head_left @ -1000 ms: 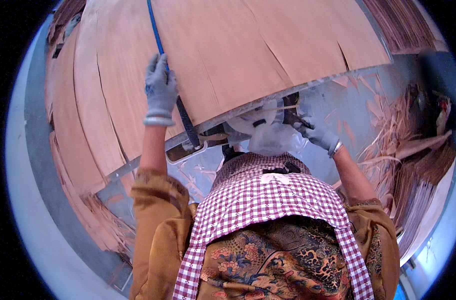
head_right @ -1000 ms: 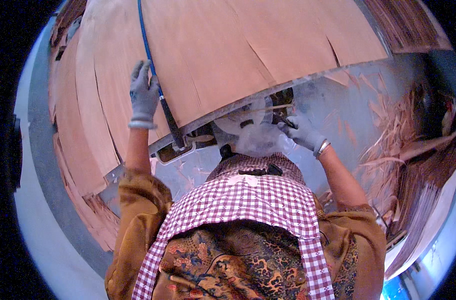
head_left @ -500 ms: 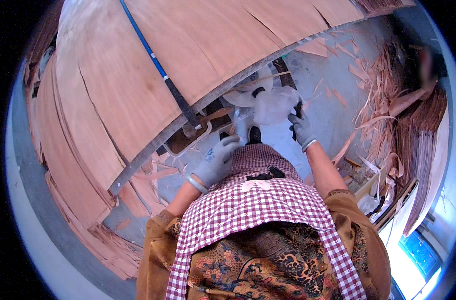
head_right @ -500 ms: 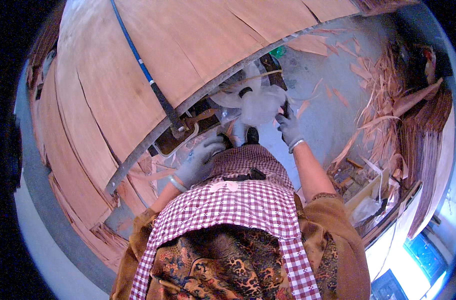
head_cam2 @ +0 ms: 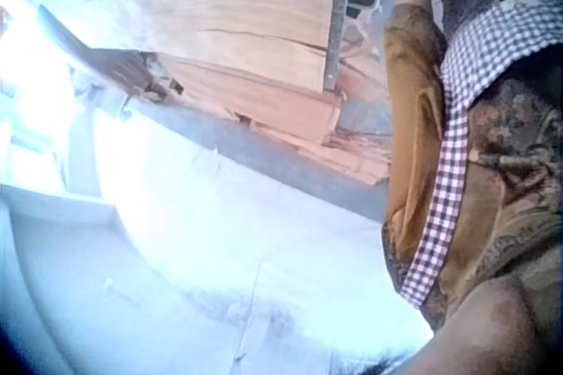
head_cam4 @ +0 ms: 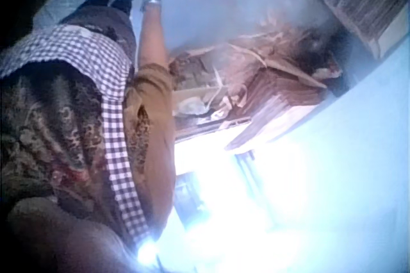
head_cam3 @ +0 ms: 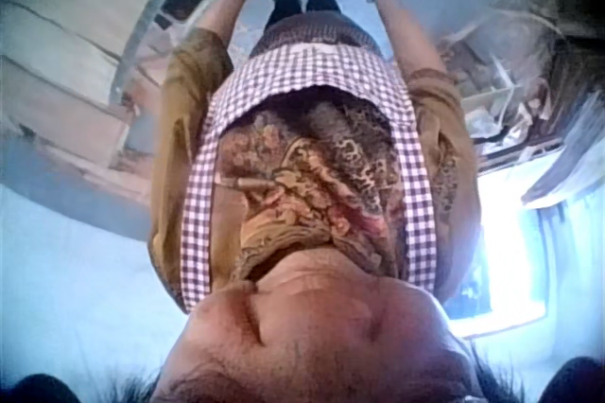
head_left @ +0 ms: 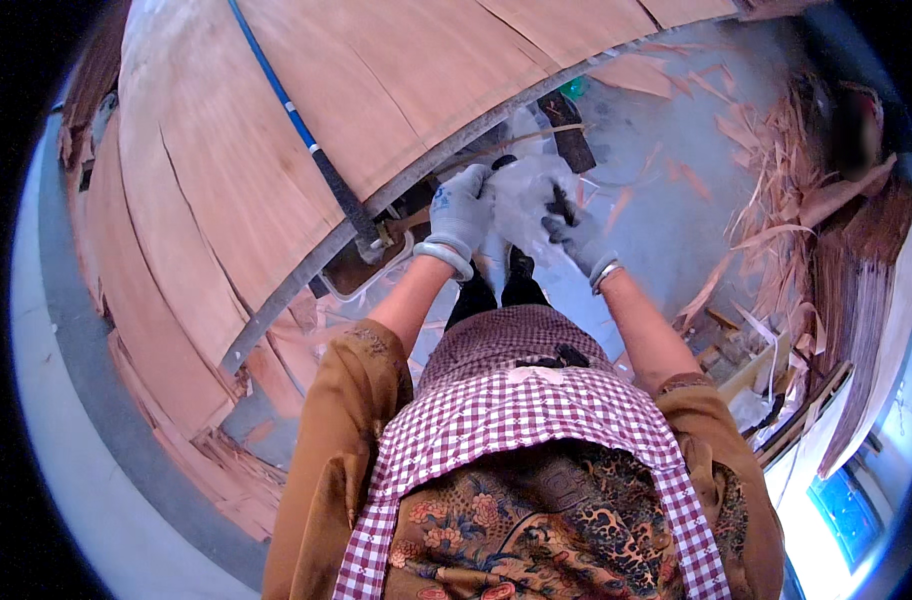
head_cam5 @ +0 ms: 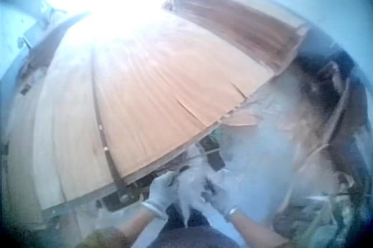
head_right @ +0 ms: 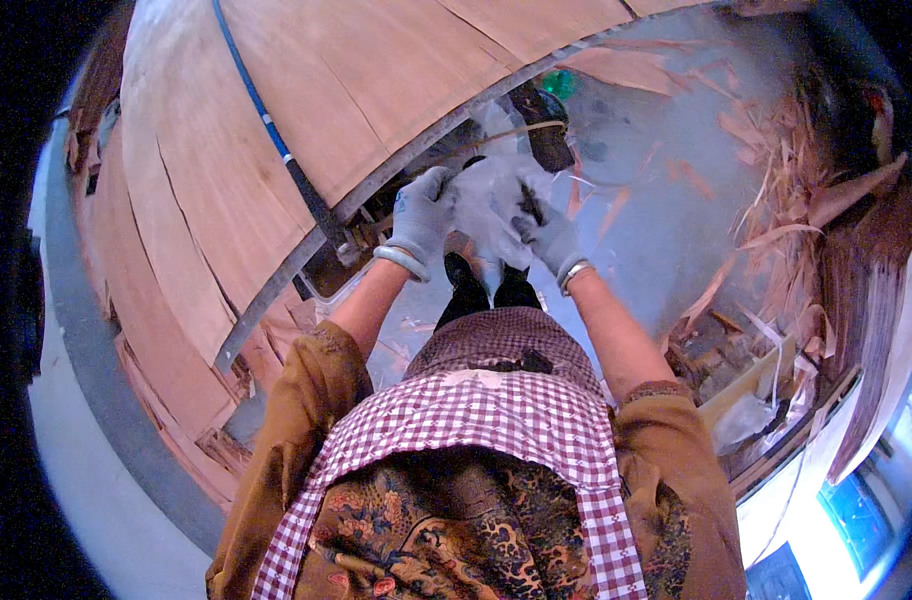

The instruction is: The person cuts small pieces from thin wood veneer sheets with a utility knife, uses a long pole to lift and move large sheets between stacks, and applies tape to the sheets.

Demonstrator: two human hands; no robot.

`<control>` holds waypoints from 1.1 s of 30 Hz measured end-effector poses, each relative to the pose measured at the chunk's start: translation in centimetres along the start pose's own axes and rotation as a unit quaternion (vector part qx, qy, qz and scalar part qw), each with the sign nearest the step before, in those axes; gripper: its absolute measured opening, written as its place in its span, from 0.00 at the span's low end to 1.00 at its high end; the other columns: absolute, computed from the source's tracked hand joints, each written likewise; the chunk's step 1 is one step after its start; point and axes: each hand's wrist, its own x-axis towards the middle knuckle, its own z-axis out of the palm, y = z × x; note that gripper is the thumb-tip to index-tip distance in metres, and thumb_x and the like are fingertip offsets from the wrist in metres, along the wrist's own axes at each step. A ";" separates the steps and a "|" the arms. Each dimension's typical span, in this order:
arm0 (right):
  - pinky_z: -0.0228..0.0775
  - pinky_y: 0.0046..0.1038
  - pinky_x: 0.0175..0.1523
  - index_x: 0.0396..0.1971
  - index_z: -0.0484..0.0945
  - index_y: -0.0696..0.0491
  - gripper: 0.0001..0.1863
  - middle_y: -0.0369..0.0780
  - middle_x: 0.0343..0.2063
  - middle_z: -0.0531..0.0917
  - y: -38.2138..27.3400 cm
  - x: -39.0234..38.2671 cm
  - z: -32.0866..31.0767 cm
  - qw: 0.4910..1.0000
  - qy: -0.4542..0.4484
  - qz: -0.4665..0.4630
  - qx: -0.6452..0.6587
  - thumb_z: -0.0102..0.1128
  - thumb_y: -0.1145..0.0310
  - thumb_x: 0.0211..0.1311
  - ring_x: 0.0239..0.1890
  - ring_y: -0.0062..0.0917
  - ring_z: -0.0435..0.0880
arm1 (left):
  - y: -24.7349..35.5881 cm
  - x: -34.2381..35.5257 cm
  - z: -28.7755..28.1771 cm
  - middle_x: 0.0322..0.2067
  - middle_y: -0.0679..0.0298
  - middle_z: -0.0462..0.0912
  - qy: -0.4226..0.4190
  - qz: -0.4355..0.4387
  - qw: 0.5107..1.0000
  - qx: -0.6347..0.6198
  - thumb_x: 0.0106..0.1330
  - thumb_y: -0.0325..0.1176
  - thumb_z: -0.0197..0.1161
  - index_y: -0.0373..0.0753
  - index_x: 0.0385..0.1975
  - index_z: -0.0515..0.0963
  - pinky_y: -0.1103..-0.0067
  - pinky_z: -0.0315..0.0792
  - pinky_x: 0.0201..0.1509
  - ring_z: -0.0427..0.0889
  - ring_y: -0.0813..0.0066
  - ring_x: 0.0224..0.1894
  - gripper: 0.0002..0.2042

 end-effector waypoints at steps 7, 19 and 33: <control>0.67 0.22 0.30 0.46 0.76 0.57 0.19 0.37 0.27 0.80 0.3 -1.4 3.8 0.988 -0.085 0.125 0.015 0.59 0.66 0.54 0.28 0.17 0.73 | -3.0 0.7 0.9 0.33 0.51 0.80 0.040 0.071 0.996 0.046 0.51 0.25 0.58 0.37 0.35 0.78 0.73 0.73 0.41 0.80 0.58 0.36 0.11; 0.54 0.17 0.16 0.59 0.66 0.50 0.26 0.32 0.26 0.74 -2.6 -4.7 3.5 0.981 -0.092 0.137 0.098 0.56 0.65 0.59 0.13 0.13 0.63 | -1.2 1.5 1.1 0.37 0.50 0.80 0.066 -0.004 0.998 -0.021 0.53 0.29 0.56 0.38 0.35 0.79 0.68 0.73 0.46 0.79 0.52 0.41 0.10; 0.63 0.18 0.33 0.38 0.78 0.53 0.14 0.32 0.29 0.78 -11.6 -8.9 -9.4 0.968 -0.175 0.151 0.102 0.61 0.60 0.56 0.30 0.12 0.73 | -1.2 -0.1 -2.0 0.44 0.50 0.77 0.061 0.050 0.997 0.021 0.55 0.31 0.57 0.40 0.47 0.72 0.66 0.70 0.50 0.76 0.52 0.47 0.18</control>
